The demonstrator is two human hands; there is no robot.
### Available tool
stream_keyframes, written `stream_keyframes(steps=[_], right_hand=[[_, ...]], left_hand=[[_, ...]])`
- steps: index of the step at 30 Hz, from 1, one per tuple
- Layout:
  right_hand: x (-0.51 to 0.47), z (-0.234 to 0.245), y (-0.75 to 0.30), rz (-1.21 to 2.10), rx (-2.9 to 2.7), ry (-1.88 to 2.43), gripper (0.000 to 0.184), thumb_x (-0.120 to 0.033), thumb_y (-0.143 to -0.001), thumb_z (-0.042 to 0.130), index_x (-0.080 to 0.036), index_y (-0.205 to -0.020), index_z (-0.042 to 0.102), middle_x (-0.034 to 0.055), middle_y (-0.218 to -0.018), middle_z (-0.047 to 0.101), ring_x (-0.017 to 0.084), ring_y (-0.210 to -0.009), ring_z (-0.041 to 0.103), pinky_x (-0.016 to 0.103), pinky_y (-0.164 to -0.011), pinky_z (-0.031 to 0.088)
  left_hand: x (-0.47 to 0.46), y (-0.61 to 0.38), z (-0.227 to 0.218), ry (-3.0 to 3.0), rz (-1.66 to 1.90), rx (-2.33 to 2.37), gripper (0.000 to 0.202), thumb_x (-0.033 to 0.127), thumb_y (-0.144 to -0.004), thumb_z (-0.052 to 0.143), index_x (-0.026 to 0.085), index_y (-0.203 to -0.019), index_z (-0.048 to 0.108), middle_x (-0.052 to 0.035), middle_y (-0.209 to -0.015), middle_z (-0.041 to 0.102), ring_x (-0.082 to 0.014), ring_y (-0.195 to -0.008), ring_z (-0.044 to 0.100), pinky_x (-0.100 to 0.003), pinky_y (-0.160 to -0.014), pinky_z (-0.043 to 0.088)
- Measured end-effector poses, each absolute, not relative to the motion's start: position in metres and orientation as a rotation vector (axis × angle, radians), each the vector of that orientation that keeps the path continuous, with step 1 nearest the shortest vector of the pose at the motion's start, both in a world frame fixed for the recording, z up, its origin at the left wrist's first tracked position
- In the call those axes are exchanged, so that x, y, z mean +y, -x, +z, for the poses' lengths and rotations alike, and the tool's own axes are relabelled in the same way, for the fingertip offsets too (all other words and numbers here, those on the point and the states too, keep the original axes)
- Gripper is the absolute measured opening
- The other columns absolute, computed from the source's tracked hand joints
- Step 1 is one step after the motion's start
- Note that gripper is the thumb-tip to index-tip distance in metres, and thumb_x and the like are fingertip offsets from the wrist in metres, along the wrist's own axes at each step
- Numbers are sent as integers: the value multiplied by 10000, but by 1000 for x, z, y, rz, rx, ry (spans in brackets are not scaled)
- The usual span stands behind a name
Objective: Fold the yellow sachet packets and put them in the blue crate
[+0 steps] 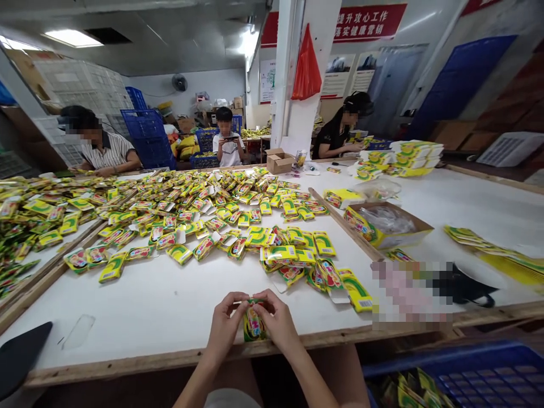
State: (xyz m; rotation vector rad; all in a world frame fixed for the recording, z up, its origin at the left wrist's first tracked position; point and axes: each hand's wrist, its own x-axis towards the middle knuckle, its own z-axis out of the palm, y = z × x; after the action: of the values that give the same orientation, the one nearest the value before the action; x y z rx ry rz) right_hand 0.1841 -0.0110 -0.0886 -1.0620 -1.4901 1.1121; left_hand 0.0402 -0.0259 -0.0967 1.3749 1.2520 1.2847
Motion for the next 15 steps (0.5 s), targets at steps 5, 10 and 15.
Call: stream_keyframes(steps=[5,10,15], right_hand=[[-43,-60,-275,600,-1574,1350,260,-416,-841,504,-236,-884,686,65,-895,712,236,-843,657,326,-754,523],[-61,-49,-405,123,-1712,1752,308,-537,-693,577,-253,-719,691,99,-770,707,319,-734,656,454,-711,514],[-8,-40,-329,143,-1842,1563,348,-430,-792,501,-191,-989,660,124,-1084,680,294,-1045,612,457,-923,465]], left_hand=[[-34,-41,-104,-1356,1331,1299,336,396,-838,593,208,-1115,612,-102,-1081,671,-226,-984,637,-352,-854,508],[-32,-45,-106,-1364,1234,1355,260,413,-837,583,185,-929,668,-92,-963,701,-225,-904,646,-349,-839,501],[-32,-49,-103,-1485,1156,1357,247,397,-853,563,203,-962,671,-69,-944,709,-213,-873,645,-338,-817,493]])
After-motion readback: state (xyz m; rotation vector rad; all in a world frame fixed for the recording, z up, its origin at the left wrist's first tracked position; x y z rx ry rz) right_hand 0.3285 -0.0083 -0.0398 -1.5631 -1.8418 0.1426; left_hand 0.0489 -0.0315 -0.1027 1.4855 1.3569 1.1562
